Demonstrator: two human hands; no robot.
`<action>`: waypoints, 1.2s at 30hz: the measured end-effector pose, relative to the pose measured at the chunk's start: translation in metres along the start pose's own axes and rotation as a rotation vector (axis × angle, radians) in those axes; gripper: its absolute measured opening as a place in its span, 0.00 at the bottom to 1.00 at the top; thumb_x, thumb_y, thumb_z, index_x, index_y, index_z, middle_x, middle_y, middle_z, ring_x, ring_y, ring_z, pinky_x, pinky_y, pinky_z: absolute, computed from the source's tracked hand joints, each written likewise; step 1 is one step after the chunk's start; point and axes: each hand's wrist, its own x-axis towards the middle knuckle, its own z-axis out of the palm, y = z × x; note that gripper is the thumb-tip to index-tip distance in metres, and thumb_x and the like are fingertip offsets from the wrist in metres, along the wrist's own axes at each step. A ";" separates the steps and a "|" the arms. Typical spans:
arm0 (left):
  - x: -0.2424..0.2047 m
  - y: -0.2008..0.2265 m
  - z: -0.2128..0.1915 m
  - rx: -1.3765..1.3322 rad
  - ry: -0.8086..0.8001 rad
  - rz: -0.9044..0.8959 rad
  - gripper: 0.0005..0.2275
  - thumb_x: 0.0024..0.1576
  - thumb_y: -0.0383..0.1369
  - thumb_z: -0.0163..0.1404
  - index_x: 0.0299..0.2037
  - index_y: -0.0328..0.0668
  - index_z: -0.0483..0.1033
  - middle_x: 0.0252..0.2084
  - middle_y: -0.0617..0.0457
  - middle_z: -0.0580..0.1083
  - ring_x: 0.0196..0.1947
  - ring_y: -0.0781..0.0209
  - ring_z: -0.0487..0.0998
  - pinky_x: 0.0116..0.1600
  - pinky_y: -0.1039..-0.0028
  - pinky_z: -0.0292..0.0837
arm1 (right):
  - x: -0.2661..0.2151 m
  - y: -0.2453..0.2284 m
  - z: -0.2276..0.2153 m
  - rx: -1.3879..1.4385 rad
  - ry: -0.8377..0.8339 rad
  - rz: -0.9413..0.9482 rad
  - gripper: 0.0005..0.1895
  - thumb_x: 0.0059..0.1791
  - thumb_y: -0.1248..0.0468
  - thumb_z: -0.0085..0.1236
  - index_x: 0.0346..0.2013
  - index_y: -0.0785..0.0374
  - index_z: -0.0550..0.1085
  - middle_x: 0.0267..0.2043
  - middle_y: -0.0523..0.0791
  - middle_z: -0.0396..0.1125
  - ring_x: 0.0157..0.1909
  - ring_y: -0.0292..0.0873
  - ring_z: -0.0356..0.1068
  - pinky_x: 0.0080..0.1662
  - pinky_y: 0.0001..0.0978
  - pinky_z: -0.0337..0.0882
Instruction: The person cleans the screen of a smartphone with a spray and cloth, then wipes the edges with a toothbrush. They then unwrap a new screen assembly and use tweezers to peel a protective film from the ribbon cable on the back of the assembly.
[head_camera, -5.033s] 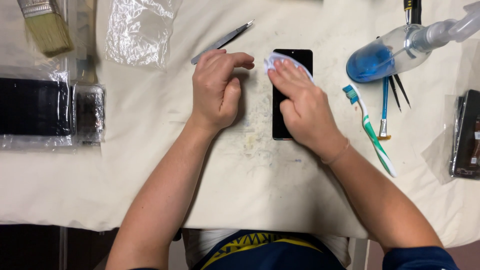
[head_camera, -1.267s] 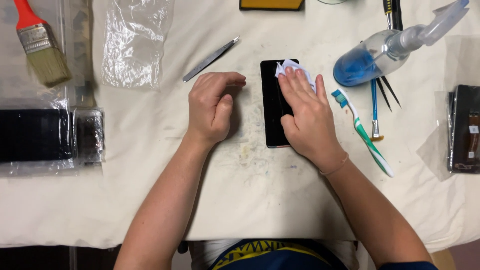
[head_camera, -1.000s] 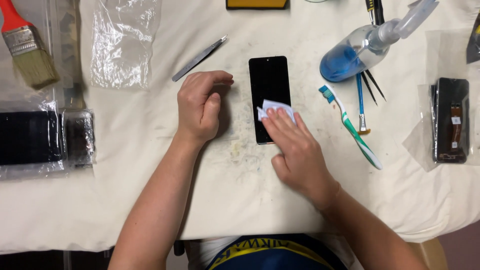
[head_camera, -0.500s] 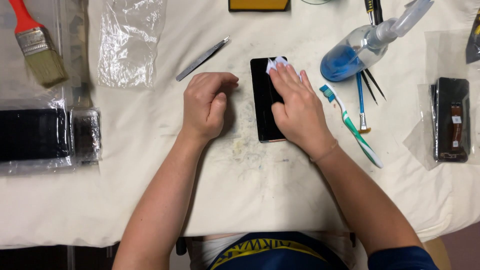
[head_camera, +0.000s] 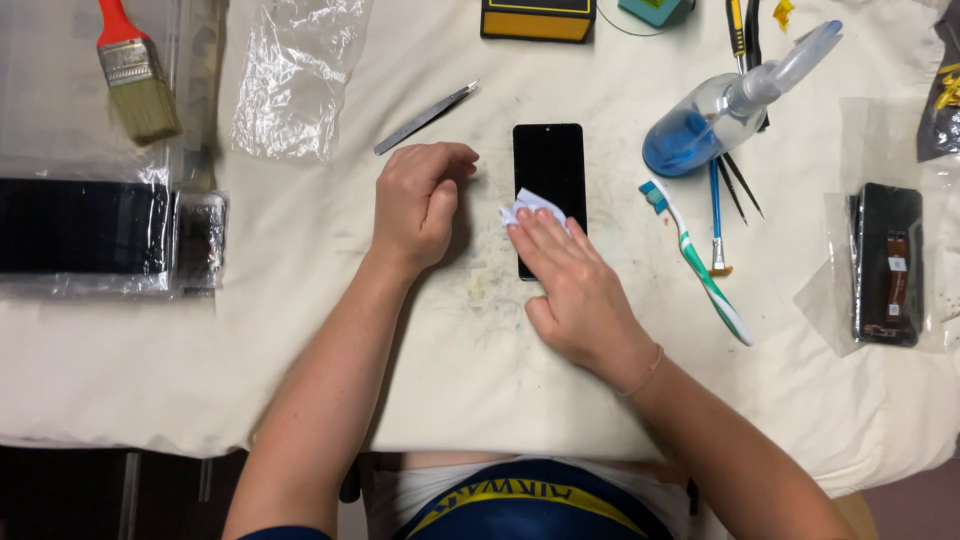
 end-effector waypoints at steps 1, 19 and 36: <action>-0.001 0.001 0.000 0.003 0.003 -0.002 0.17 0.50 0.35 0.38 0.43 0.48 0.79 0.30 0.55 0.78 0.37 0.53 0.81 0.58 0.63 0.71 | -0.011 -0.006 -0.001 0.002 -0.002 -0.004 0.42 0.39 0.66 0.43 0.70 0.62 0.66 0.75 0.52 0.56 0.77 0.53 0.51 0.74 0.50 0.44; -0.028 -0.040 -0.074 0.793 0.238 -0.357 0.08 0.54 0.34 0.61 0.41 0.44 0.83 0.38 0.54 0.79 0.46 0.54 0.80 0.59 0.58 0.64 | -0.060 0.017 -0.032 -0.395 0.488 0.327 0.21 0.49 0.54 0.64 0.52 0.62 0.80 0.46 0.50 0.73 0.50 0.54 0.72 0.55 0.47 0.67; -0.110 0.087 -0.178 0.363 -0.295 -0.481 0.13 0.50 0.18 0.55 0.42 0.42 0.82 0.70 0.41 0.66 0.74 0.36 0.56 0.75 0.47 0.53 | 0.009 0.005 -0.046 -0.013 0.138 0.518 0.52 0.37 0.59 0.63 0.69 0.82 0.53 0.54 0.66 0.63 0.57 0.71 0.64 0.55 0.62 0.64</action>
